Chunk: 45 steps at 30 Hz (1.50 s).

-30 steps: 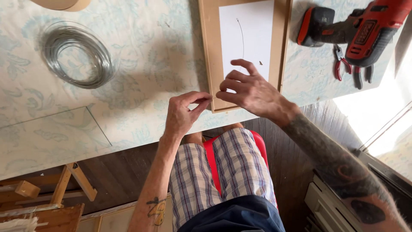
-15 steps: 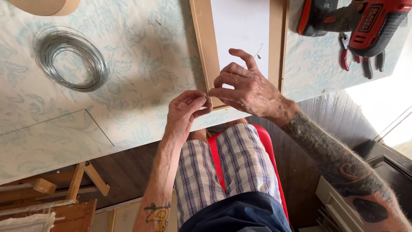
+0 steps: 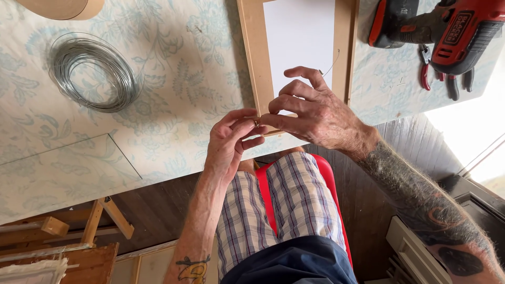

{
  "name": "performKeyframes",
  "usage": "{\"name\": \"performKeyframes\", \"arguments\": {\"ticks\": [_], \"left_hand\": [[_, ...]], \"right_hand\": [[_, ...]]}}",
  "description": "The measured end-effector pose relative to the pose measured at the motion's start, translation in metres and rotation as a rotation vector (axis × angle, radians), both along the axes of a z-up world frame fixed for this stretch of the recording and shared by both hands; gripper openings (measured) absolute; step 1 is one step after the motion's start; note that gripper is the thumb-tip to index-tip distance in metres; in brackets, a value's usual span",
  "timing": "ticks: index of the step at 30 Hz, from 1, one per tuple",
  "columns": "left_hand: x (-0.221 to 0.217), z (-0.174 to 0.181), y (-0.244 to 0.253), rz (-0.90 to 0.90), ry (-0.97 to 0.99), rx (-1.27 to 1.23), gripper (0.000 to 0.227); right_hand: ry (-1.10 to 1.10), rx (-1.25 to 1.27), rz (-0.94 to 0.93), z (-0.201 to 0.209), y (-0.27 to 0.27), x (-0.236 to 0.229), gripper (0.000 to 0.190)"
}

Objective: Preparing a picture frame for hanging by attaching wire using pliers and a power drill

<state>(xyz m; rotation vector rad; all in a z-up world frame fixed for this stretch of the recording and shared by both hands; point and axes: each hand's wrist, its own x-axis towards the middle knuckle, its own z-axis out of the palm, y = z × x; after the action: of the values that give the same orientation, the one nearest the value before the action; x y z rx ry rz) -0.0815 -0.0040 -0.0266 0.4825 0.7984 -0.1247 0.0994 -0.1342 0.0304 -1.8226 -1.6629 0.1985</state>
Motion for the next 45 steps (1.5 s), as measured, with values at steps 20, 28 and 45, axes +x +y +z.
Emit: {"name": "performKeyframes", "arguments": {"ticks": [20, 28, 45], "left_hand": [[-0.006, -0.025, -0.006, -0.204, -0.093, 0.490, 0.018], [-0.011, -0.048, -0.016, -0.302, -0.078, 1.076, 0.012], [-0.009, -0.061, -0.015, -0.451, -0.407, 1.611, 0.023]], "right_hand": [[-0.098, -0.056, 0.071, -0.041, -0.021, -0.003, 0.008], [-0.183, -0.163, 0.025, -0.069, -0.020, -0.016, 0.010], [0.448, 0.135, -1.002, -0.106, -0.207, 0.031, 0.096]]}}
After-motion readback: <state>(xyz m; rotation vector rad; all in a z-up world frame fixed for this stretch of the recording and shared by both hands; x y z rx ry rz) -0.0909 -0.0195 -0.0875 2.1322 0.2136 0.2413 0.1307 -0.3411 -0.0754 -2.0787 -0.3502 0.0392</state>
